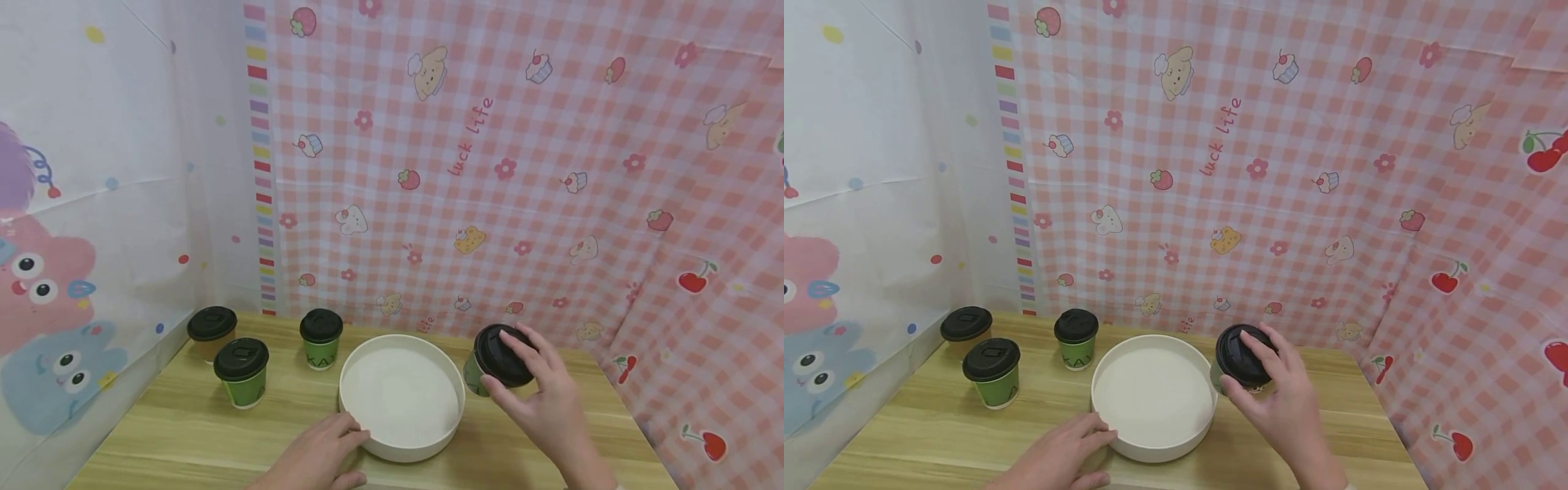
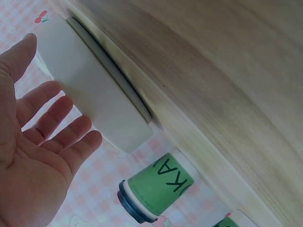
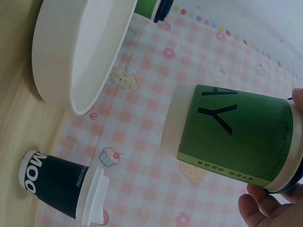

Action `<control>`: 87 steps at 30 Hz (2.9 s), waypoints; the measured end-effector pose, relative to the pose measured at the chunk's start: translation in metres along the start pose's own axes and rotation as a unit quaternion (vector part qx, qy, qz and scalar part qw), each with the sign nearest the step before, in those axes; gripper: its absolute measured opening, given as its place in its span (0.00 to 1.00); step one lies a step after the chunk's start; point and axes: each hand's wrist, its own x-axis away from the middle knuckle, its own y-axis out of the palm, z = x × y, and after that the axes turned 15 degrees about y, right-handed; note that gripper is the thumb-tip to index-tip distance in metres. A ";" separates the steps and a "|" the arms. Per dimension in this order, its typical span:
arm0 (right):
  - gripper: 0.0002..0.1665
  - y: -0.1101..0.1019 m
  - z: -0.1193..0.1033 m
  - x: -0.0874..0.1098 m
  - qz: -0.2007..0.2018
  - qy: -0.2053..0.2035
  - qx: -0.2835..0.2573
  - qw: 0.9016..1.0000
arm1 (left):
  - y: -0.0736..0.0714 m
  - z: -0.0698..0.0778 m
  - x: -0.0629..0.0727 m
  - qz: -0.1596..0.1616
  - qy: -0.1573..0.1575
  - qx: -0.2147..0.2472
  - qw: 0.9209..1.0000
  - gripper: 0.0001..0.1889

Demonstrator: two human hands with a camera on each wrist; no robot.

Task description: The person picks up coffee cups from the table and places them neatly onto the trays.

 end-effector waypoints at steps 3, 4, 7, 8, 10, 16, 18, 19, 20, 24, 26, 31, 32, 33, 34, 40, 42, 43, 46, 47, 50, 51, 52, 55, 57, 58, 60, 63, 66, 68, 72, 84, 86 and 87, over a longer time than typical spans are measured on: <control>0.46 0.004 -0.003 0.003 -0.008 0.001 -0.005 1.000 | 0.000 0.000 0.000 0.001 0.000 -0.003 1.000 0.30; 0.46 0.005 -0.003 0.004 -0.009 -0.002 -0.008 1.000 | 0.000 0.000 0.000 0.001 0.001 -0.004 1.000 0.30; 0.45 0.010 -0.004 0.006 -0.018 -0.012 -0.016 1.000 | 0.000 0.001 0.000 0.002 0.001 -0.005 1.000 0.30; 0.45 0.012 -0.004 0.007 -0.021 -0.014 -0.017 1.000 | 0.000 0.001 0.000 0.002 0.000 -0.005 1.000 0.30; 0.44 0.016 -0.005 0.010 -0.027 -0.017 -0.020 0.999 | 0.001 0.001 -0.001 0.001 0.000 -0.005 1.000 0.30; 0.44 0.026 -0.006 0.019 -0.041 -0.017 -0.011 0.999 | 0.001 0.001 -0.001 -0.002 0.000 -0.003 1.000 0.30; 0.45 0.029 -0.007 0.022 -0.042 -0.021 -0.009 0.999 | 0.001 0.001 -0.001 -0.002 0.000 -0.003 1.000 0.30; 0.45 0.031 -0.008 0.024 -0.042 -0.023 -0.007 0.999 | 0.001 0.000 -0.001 -0.002 0.000 -0.003 1.000 0.30; 0.45 0.032 -0.008 0.025 -0.042 -0.024 -0.006 0.999 | 0.001 0.000 -0.001 -0.003 0.000 -0.004 1.000 0.30; 0.45 0.039 -0.010 0.029 -0.047 -0.032 -0.003 0.998 | 0.001 0.000 -0.001 -0.001 0.001 -0.005 1.000 0.30; 0.45 0.042 -0.011 0.031 -0.053 -0.033 -0.002 0.998 | 0.002 0.000 -0.001 0.001 0.002 -0.005 1.000 0.30; 0.45 0.049 -0.015 0.035 -0.065 -0.033 -0.002 0.997 | 0.003 -0.001 -0.001 0.001 0.000 -0.003 1.000 0.30; 0.45 0.050 -0.015 0.036 -0.065 -0.035 -0.003 0.997 | 0.003 -0.001 -0.001 0.000 -0.001 -0.002 1.000 0.30; 0.45 0.052 -0.015 0.037 -0.066 -0.037 -0.003 0.997 | 0.003 -0.001 -0.001 -0.001 -0.002 0.000 1.000 0.30; 0.44 0.054 -0.015 0.037 -0.066 -0.040 -0.003 0.997 | 0.003 -0.001 -0.001 -0.003 -0.003 0.002 1.000 0.30; 0.42 0.064 -0.012 0.039 -0.079 -0.035 -0.007 0.996 | 0.002 0.000 -0.001 -0.005 -0.003 0.003 1.000 0.30; 0.41 0.067 -0.011 0.040 -0.087 -0.030 -0.008 0.996 | 0.002 -0.001 0.000 -0.003 -0.002 0.001 1.000 0.30; 0.41 0.068 -0.010 0.040 -0.091 -0.027 -0.009 0.995 | 0.002 -0.001 0.000 -0.002 -0.001 -0.001 1.000 0.30; 0.41 0.072 -0.009 0.042 -0.105 -0.018 -0.013 0.994 | 0.002 -0.001 0.000 0.001 0.001 -0.003 1.000 0.30; 0.41 0.073 -0.009 0.042 -0.107 -0.016 -0.014 0.994 | 0.003 -0.001 0.000 0.001 0.001 -0.003 1.000 0.30; 0.40 0.077 -0.007 0.044 -0.110 -0.014 -0.014 0.994 | 0.003 -0.002 0.001 0.001 0.001 0.001 1.000 0.30; 0.40 0.079 -0.006 0.045 -0.109 -0.015 -0.014 0.994 | 0.003 -0.002 0.001 0.001 0.000 0.001 1.000 0.30; 0.40 0.080 -0.005 0.045 -0.108 -0.016 -0.014 0.994 | 0.003 -0.002 0.001 0.000 0.000 0.001 1.000 0.30; 0.39 0.084 -0.002 0.045 -0.107 -0.015 -0.010 0.994 | 0.003 -0.002 0.001 0.000 -0.001 0.000 1.000 0.30; 0.39 0.086 0.000 0.045 -0.108 -0.012 -0.008 0.994 | 0.003 -0.002 0.001 -0.001 -0.001 0.000 1.000 0.30; 0.39 0.087 0.001 0.045 -0.109 -0.010 -0.006 0.994 | 0.003 -0.002 0.001 -0.001 -0.002 0.000 1.000 0.30; 0.38 0.088 0.003 0.046 -0.111 -0.005 0.000 0.994 | 0.003 -0.001 0.001 -0.002 -0.003 0.002 1.000 0.30; 0.38 0.090 0.007 0.046 -0.111 -0.001 0.007 0.994 | 0.002 -0.001 0.001 -0.003 -0.003 0.004 1.000 0.30; 0.38 0.092 0.009 0.047 -0.109 -0.001 0.012 0.994 | 0.002 -0.001 0.000 -0.004 -0.003 0.003 1.000 0.30; 0.38 0.094 0.010 0.047 -0.109 -0.002 0.015 0.994 | 0.002 -0.001 0.000 -0.003 -0.002 0.001 1.000 0.30; 0.38 0.096 0.013 0.048 -0.111 -0.003 0.019 0.994 | 0.003 -0.001 0.001 -0.002 0.000 -0.004 1.000 0.31; 0.39 0.101 0.015 0.049 -0.123 0.003 0.025 0.992 | 0.003 -0.001 -0.001 -0.011 -0.008 0.002 1.000 0.31; 0.39 0.101 0.015 0.050 -0.119 -0.001 0.025 0.993 | 0.003 -0.001 -0.001 -0.011 -0.008 0.003 1.000 0.31; 0.39 0.101 0.015 0.050 -0.117 -0.002 0.025 0.993 | 0.003 -0.001 -0.001 -0.011 -0.008 0.003 1.000 0.31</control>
